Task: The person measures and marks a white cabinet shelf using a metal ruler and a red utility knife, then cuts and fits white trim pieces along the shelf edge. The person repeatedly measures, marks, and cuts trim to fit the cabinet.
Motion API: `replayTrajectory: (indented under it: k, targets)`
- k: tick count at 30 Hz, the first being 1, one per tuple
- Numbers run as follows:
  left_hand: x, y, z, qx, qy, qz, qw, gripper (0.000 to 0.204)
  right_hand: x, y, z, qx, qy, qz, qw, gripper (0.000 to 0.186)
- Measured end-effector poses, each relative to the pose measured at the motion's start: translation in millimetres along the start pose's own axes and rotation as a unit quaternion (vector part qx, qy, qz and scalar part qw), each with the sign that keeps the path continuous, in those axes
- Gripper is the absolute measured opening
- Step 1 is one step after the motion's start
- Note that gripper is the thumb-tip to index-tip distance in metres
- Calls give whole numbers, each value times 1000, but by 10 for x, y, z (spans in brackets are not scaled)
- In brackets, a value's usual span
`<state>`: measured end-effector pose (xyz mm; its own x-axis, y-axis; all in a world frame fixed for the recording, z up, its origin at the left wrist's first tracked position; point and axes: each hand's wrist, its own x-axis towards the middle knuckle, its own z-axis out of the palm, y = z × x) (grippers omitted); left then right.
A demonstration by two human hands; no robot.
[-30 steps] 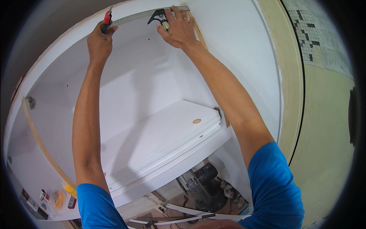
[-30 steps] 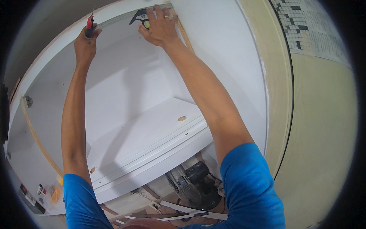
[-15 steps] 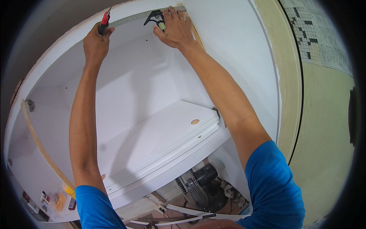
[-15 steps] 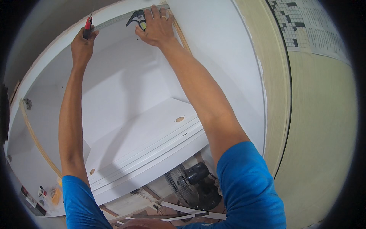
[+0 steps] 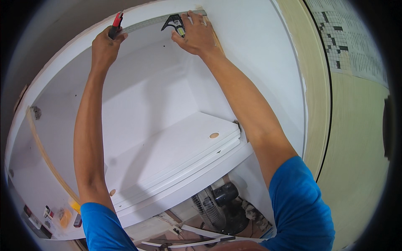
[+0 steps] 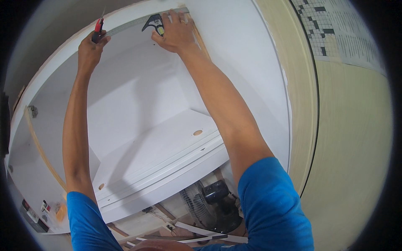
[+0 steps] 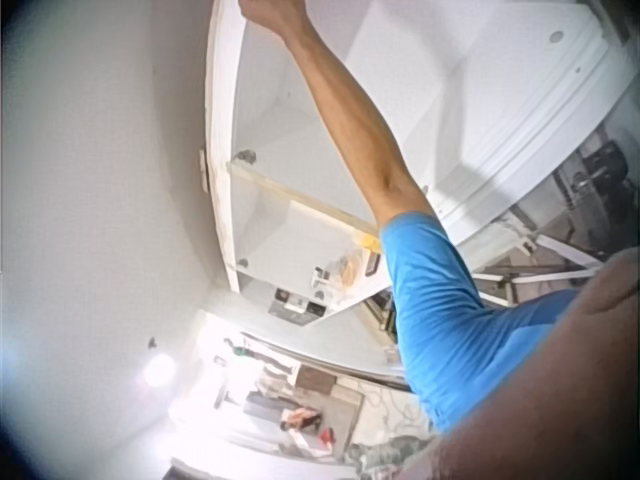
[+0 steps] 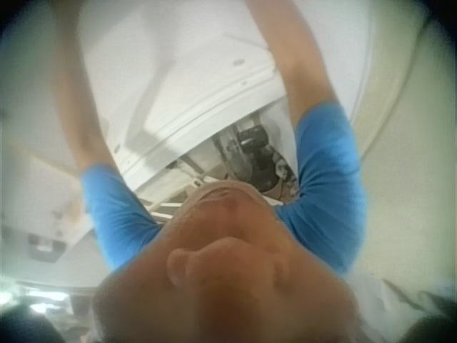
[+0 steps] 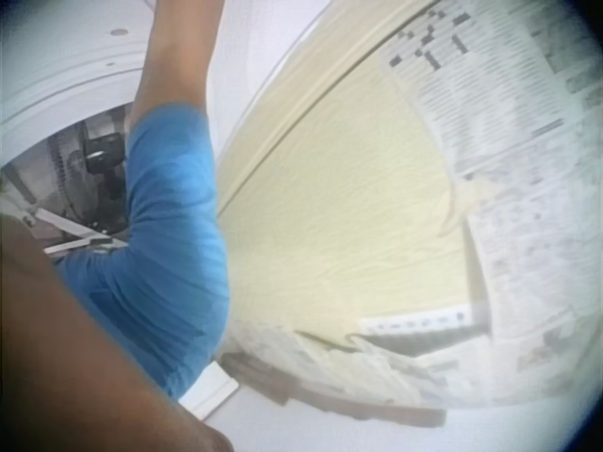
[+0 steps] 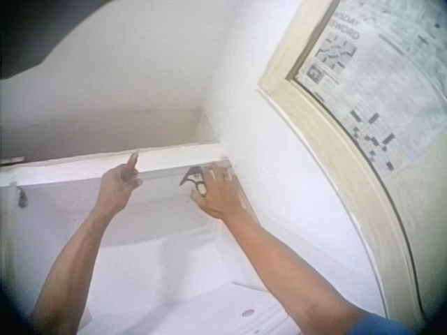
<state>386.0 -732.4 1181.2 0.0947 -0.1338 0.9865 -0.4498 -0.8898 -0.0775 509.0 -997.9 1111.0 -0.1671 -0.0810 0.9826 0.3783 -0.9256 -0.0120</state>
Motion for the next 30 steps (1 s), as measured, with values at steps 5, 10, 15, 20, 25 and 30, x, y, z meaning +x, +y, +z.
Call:
replayTrajectory:
  k: [5, 10, 15, 20, 25, 30]
  targets:
    - [39, -76, -18, 33, -10, 39, 999, 42, 24, 10, -4, -3, -7, 1, 1000, 85]
    - [21, -121, -41, -10, 11, 67, 998, 42, 18, 47, -31, 24, -23, 10, 999, 94]
    - [5, -58, -45, -22, 3, 36, 999, 37, -2, 60, 7, 32, -17, 40, 999, 110]
    - [8, -67, -23, -19, 0, 21, 1000, 36, -33, 78, 11, 49, -4, 63, 997, 118]
    - [27, -103, 13, -19, 8, 40, 999, 34, 11, 123, -77, 40, -32, 60, 997, 120]
    - [-5, -75, 23, -18, 37, 59, 997, 33, 44, 134, -109, 44, -29, 54, 997, 119]
